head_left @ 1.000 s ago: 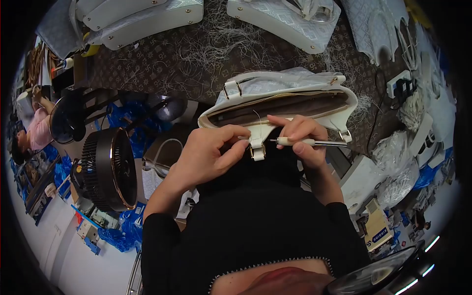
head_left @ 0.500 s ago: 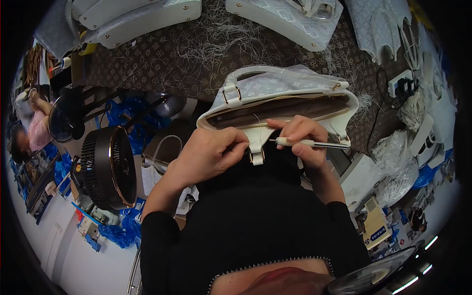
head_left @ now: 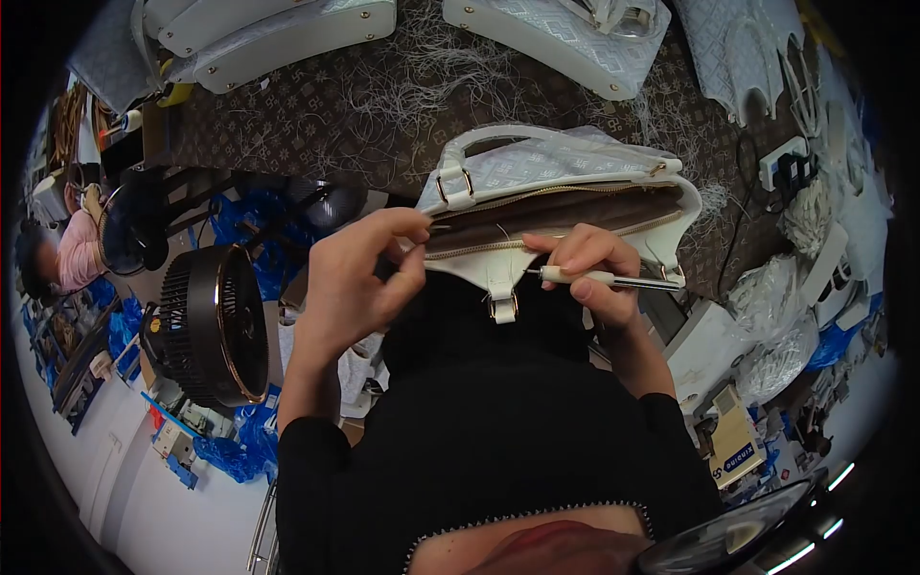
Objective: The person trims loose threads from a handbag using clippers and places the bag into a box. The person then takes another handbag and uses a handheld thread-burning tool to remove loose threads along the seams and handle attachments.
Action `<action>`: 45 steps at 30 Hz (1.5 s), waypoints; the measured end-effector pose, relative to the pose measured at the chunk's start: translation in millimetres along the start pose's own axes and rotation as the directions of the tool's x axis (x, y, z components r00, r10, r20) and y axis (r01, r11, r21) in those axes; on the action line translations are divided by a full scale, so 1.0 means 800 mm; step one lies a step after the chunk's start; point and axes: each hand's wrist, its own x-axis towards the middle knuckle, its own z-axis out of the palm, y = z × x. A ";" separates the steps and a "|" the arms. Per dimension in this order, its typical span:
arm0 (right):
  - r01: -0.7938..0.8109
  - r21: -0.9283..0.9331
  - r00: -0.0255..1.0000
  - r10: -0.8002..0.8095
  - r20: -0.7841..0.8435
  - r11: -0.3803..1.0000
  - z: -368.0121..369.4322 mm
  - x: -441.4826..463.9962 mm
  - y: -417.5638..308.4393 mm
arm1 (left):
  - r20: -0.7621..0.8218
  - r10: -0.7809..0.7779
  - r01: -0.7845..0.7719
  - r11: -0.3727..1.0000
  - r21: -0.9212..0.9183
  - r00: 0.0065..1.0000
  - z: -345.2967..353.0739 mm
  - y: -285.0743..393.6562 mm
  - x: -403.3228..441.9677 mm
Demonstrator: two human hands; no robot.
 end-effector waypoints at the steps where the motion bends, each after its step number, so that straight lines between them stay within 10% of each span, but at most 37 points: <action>1: -0.005 -0.041 1.000 0.005 -0.004 0.999 0.001 0.001 -0.001 | 0.004 0.133 -0.133 0.990 0.038 0.991 0.003 0.003 0.004; 6: -0.013 -0.011 1.000 0.013 -0.004 1.000 0.001 -0.001 -0.001 | 0.265 0.315 -0.317 0.948 -0.038 0.911 0.024 -0.006 0.025; 11: -0.002 -0.043 1.000 0.003 0.021 0.999 -0.002 0.000 -0.003 | 0.497 0.089 -0.015 0.989 -0.150 0.863 0.034 0.006 0.046; 20: -0.030 -0.290 0.994 0.059 0.095 0.957 -0.007 0.007 -0.029 | 0.502 0.011 0.177 0.928 -0.326 0.865 0.042 -0.008 0.042; 45: -0.029 -0.488 0.942 0.187 0.278 0.872 -0.010 0.025 -0.045 | 0.515 0.028 0.120 0.960 -0.252 0.857 0.043 -0.008 0.039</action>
